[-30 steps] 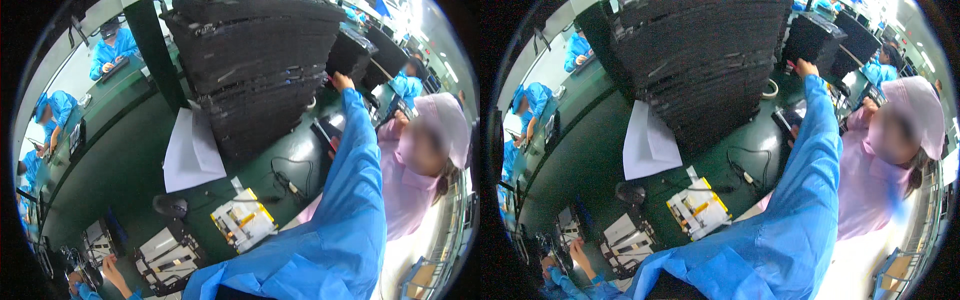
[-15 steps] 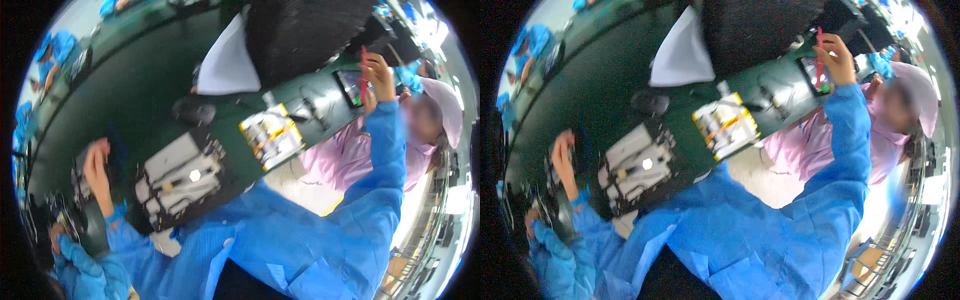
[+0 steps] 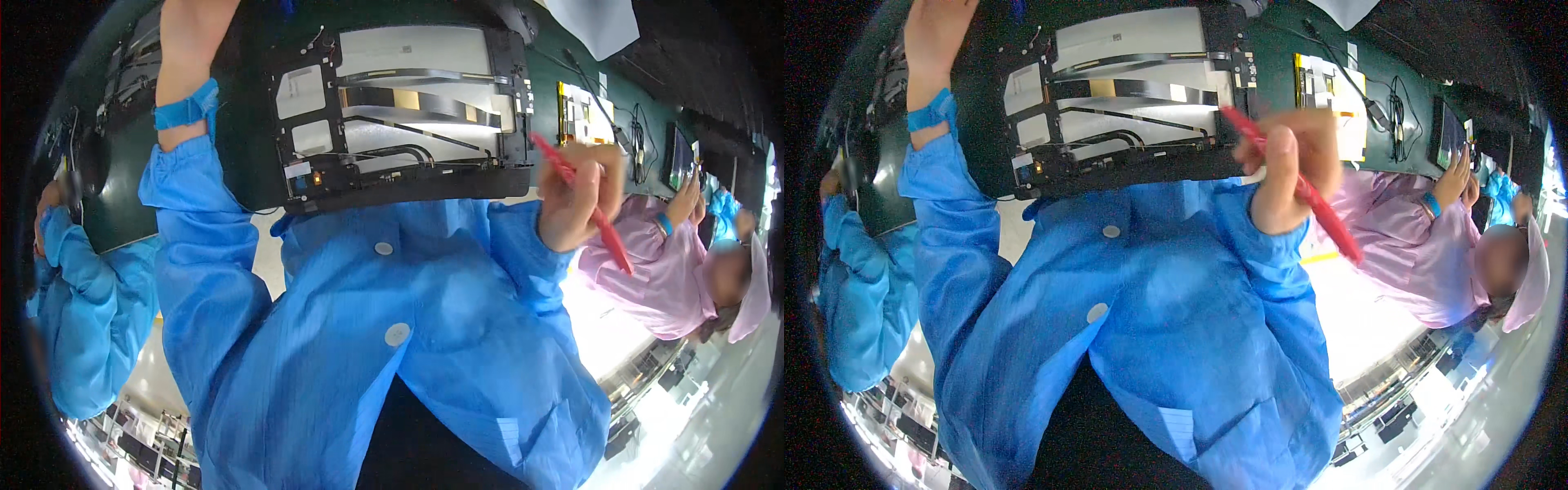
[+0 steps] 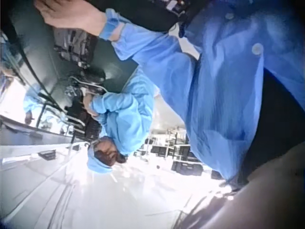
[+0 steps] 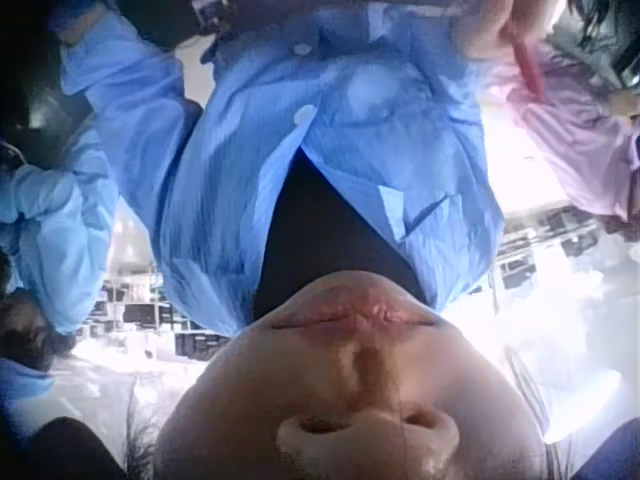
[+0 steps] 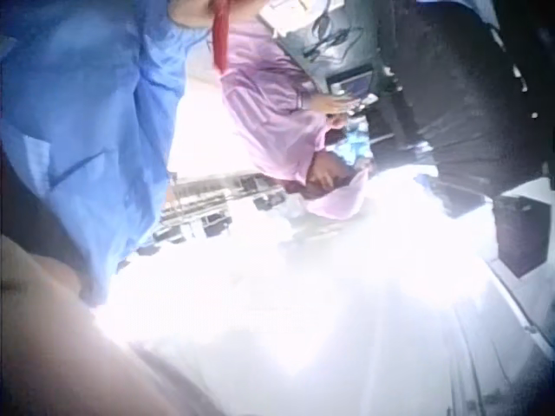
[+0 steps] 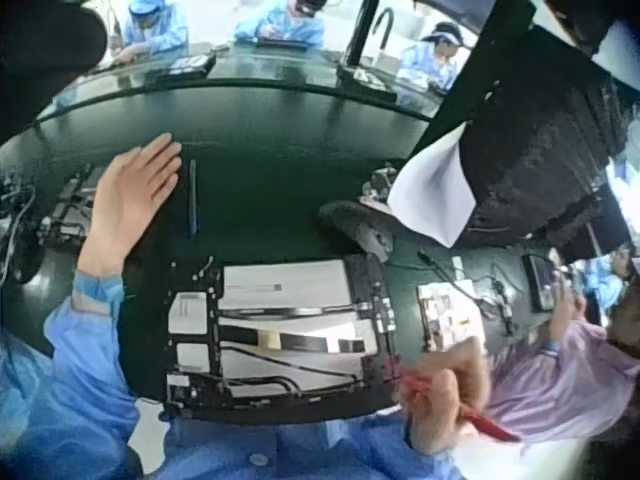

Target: Checking and testing tablet screens and internal components on an assembly line.

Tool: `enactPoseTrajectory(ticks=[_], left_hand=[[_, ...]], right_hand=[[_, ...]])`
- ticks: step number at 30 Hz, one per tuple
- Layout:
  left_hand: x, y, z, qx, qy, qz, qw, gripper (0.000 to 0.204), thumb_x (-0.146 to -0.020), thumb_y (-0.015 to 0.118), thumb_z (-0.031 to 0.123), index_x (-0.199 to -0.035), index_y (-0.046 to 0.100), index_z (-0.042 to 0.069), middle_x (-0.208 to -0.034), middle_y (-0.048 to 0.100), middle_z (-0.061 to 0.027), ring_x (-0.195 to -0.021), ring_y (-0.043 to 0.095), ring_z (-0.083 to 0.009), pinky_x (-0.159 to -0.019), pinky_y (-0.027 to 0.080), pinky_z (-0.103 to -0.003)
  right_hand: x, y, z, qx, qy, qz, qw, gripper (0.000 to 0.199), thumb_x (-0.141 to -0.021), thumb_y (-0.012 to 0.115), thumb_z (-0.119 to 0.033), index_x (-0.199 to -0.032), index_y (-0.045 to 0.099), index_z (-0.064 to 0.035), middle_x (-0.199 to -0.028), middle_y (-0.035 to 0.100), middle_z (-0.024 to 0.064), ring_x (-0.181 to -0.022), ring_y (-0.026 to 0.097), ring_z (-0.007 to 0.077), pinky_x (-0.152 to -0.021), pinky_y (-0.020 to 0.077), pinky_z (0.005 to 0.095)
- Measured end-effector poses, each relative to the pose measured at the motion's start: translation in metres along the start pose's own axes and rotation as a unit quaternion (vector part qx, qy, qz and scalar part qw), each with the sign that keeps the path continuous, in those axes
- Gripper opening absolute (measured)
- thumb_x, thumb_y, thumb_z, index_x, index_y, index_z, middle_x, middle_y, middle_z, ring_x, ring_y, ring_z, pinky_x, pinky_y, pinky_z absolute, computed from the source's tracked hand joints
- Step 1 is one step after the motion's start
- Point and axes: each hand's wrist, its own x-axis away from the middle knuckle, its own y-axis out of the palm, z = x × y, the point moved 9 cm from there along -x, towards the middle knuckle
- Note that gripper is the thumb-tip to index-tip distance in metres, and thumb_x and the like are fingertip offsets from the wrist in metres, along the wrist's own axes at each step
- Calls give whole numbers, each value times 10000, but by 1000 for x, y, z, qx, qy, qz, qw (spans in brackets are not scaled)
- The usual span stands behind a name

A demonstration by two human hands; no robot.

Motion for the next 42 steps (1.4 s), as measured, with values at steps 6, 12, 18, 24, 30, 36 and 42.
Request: enactPoseTrajectory(ticks=[6, 12, 18, 24, 30, 36, 42], left_hand=[[-3, -15, 2, 109, -27, -29, 993, 499, -899, 486, 279, -1306, 417, -2, -1183, 542, -81, -1014, 523, -176, -926, 398, -294], [1, 7, 7, 142, -44, -119, 982, 511, -928, 441, 271, -1346, 349, -9, -1154, 559, -97, -1027, 535, -196, -939, 402, -304], [-5, 3, -1, 171, -72, -15, 983, 543, -907, 463, 369, -1359, 308, 111, -1044, 483, -62, -798, 444, -200, -740, 382, -366], [-2, 2, -5, 192, -73, -7, 979, 524, -909, 465, 344, -1354, 312, 112, -951, 512, -78, -732, 445, -204, -688, 390, -343], [-4, 7, -4, 150, -81, -34, 985, 517, -919, 435, 336, -1358, 303, 97, -968, 505, -75, -749, 441, -203, -701, 387, -344], [-2, 9, -2, 176, -77, -47, 980, 546, -923, 414, 369, -1382, 269, 110, -1100, 474, -78, -824, 453, -210, -787, 373, -373], [3, -4, 15, -286, -28, -80, 955, 409, -936, 422, 324, -1197, 563, 42, -1213, 558, -117, -1082, 533, -172, -949, 390, -279]], right_hand=[[-10, -4, 30, 154, 66, 7, 986, 162, -808, 623, -53, -701, 505, -26, -586, 537, 32, -495, 444, 60, -472, 332, 182], [5, -27, 26, 194, -14, 138, 971, 347, -780, 591, 71, -596, 329, -62, -522, 360, -12, -492, 284, 51, -457, 226, 226], [16, -25, 39, 237, -7, 97, 967, 325, -793, 583, 63, -604, 343, -48, -511, 372, 14, -484, 300, 57, -450, 244, 226], [17, -19, 40, 259, -16, 85, 962, 312, -787, 590, 60, -605, 356, -38, -511, 396, 26, -470, 321, 61, -435, 266, 225], [19, -23, 35, 267, -32, 85, 959, 312, -777, 571, 80, -595, 344, -34, -517, 399, 33, -475, 329, 63, -443, 276, 213], [27, -67, 27, 148, -93, 175, 969, 166, -898, 472, -144, -798, 518, -20, -551, 554, 114, -391, 420, 94, -375, 303, 214], [34, -98, 31, 148, 33, 127, 980, 335, -954, 353, -210, -975, 555, 56, -515, 559, 126, -439, 525, 140, -416, 399, 227]])
